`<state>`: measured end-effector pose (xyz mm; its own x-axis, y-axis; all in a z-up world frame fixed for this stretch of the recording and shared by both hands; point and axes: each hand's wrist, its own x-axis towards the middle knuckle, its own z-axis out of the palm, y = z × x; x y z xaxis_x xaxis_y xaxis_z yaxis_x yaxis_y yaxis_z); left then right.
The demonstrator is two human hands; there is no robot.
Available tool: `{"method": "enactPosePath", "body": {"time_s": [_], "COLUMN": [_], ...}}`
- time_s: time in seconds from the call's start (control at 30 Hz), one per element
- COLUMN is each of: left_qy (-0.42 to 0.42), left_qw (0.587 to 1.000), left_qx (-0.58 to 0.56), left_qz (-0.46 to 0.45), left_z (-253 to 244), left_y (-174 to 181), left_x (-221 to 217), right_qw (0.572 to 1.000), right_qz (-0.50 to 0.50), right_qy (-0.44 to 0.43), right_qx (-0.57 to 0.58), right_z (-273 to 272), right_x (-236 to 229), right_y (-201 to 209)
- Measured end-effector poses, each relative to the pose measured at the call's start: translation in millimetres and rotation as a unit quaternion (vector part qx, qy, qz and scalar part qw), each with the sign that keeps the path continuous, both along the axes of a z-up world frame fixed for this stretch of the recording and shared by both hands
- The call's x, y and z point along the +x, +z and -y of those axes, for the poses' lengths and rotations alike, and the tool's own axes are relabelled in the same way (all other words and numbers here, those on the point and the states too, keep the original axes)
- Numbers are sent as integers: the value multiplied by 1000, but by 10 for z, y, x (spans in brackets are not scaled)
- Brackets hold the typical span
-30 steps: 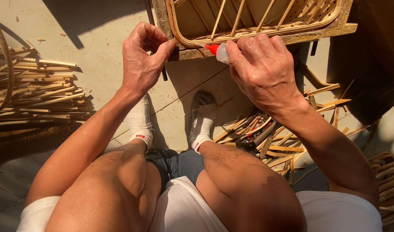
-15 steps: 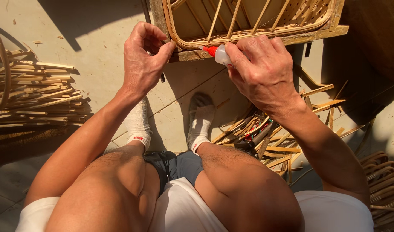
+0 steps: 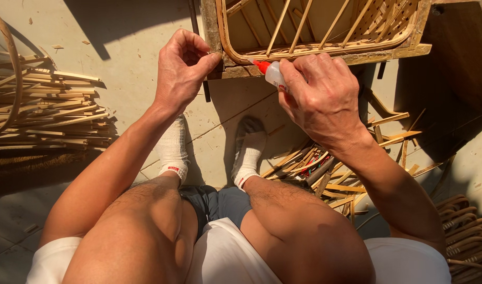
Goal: The person applies glue to the frame of a rectangular basket and inserts thin wooden strips into slots. They use a knife to trim excess material and a hammer to tap the strips into place. The person continues adding and securing strips along the basket's edge.
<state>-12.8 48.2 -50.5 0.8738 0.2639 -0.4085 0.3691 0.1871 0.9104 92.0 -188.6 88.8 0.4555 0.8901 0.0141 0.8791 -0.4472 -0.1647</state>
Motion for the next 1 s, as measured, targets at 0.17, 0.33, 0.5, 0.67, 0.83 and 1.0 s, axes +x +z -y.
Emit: {"method": "enactPosePath", "body": {"time_s": [0.17, 0.33, 0.5, 0.67, 0.83, 1.0], "left_qy": [19, 30, 33, 39, -50, -191], "left_qw": [999, 996, 994, 995, 919, 744], "left_qx": [-37, -81, -99, -92, 328, 542], "left_qz": [4, -9, -27, 1, 212, 343], "left_z": [-27, -44, -40, -63, 99, 214], "left_y": [-58, -108, -133, -106, 64, 172], "left_x": [5, 17, 34, 11, -102, -45], "right_qw": [984, 917, 884, 881, 879, 977], "right_qz": [-143, -315, -355, -362, -357, -115], "right_qy": [-99, -237, -294, -295, -302, -175], "right_qx": [48, 65, 78, 71, 94, 27], "right_z": [-146, -301, -375, -331, 168, 518], "right_x": [-10, -97, -148, -159, -88, 55], "right_y": [22, -95, -240, -325, -57, 78]}}
